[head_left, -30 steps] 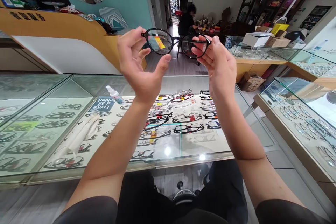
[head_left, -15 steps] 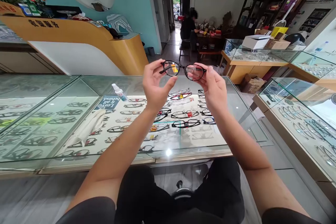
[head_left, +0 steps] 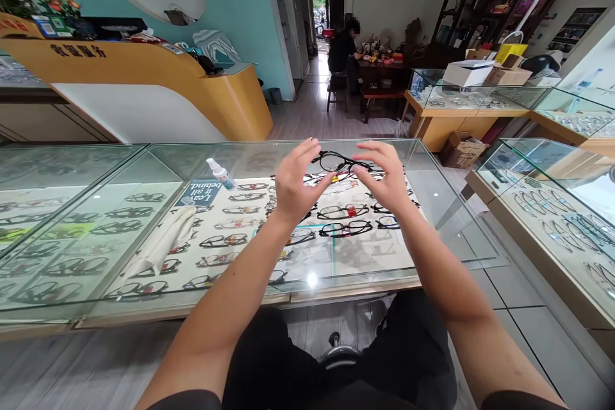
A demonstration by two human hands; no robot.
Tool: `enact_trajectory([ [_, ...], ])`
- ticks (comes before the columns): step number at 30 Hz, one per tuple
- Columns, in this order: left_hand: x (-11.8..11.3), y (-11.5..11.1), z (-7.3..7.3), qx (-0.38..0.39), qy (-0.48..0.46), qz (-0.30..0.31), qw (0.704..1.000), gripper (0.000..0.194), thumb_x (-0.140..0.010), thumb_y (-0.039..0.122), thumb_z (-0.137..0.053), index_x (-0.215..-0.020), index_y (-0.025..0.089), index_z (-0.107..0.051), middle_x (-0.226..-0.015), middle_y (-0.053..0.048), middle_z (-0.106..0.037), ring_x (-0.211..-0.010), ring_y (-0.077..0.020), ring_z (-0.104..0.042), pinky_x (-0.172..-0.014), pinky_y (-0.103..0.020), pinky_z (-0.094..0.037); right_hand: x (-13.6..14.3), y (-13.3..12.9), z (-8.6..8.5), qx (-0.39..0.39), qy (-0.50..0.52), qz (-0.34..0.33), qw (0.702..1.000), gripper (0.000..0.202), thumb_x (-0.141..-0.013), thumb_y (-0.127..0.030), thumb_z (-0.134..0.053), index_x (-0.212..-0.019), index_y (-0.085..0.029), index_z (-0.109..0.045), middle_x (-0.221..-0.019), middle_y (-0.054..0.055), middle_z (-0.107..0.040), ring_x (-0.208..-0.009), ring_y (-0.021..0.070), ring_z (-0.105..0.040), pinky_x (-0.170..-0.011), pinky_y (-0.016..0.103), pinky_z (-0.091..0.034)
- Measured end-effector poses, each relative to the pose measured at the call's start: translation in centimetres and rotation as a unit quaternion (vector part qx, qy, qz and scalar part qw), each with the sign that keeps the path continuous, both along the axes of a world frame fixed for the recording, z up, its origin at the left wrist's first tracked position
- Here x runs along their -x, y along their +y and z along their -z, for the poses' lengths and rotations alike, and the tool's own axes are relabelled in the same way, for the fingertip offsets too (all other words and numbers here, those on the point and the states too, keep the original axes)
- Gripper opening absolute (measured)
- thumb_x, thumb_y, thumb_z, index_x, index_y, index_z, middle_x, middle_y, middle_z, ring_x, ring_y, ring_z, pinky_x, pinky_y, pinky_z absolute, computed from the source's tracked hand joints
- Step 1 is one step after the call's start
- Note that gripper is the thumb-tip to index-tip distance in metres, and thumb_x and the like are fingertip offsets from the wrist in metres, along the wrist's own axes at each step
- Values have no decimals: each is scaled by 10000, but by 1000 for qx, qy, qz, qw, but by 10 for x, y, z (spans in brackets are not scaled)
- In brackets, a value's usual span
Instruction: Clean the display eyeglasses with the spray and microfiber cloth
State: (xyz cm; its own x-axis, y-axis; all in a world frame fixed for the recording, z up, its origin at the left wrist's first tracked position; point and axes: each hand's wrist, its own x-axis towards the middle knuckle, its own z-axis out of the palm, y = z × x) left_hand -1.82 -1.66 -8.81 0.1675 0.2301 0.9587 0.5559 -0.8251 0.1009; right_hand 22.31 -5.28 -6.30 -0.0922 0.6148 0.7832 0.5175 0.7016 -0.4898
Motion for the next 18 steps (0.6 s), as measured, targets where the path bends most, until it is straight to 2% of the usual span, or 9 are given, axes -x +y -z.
enact_trajectory([
  [6, 2, -1, 3, 68, 47, -6, 997, 515, -972, 456, -807, -1431, 273, -661, -1493, -149, -750, -1466, -347, -684, -1199, -539, -580, 5, 8, 14, 21, -16, -21, 999, 177, -1043, -414, -703, -1068, -308, -842, -1334, 96, -817, -1290, 312, -703, -1176, 557, -506],
  [10, 0, -8, -1, 67, 36, 23, 997, 515, -970, 389, -824, -1444, 272, -659, -1480, -135, -760, -1404, -320, -726, -1159, -487, -596, -1, 9, 13, 85, -7, -65, 994, 209, -1046, -471, -703, -1045, -318, -845, -1340, 77, -826, -1301, 309, -710, -1189, 565, -502],
  [15, -5, -15, -7, 162, 4, 43, 986, 542, -925, 390, -859, -1421, 255, -687, -1460, -119, -767, -1328, -299, -742, -1013, -421, -642, -4, 13, 15, 139, 31, -103, 985, 260, -1019, -545, -742, -1044, -322, -872, -1347, 67, -822, -1330, 299, -705, -1210, 551, -490],
  [18, -7, -17, -9, 219, -32, 67, 973, 566, -885, 327, -874, -1419, 255, -698, -1449, -109, -767, -1267, -284, -756, -916, -377, -640, -4, 15, 17, 165, 45, -120, 978, 276, -1003, -568, -760, -1045, -332, -896, -1336, 62, -830, -1335, 296, -708, -1223, 550, -482],
])
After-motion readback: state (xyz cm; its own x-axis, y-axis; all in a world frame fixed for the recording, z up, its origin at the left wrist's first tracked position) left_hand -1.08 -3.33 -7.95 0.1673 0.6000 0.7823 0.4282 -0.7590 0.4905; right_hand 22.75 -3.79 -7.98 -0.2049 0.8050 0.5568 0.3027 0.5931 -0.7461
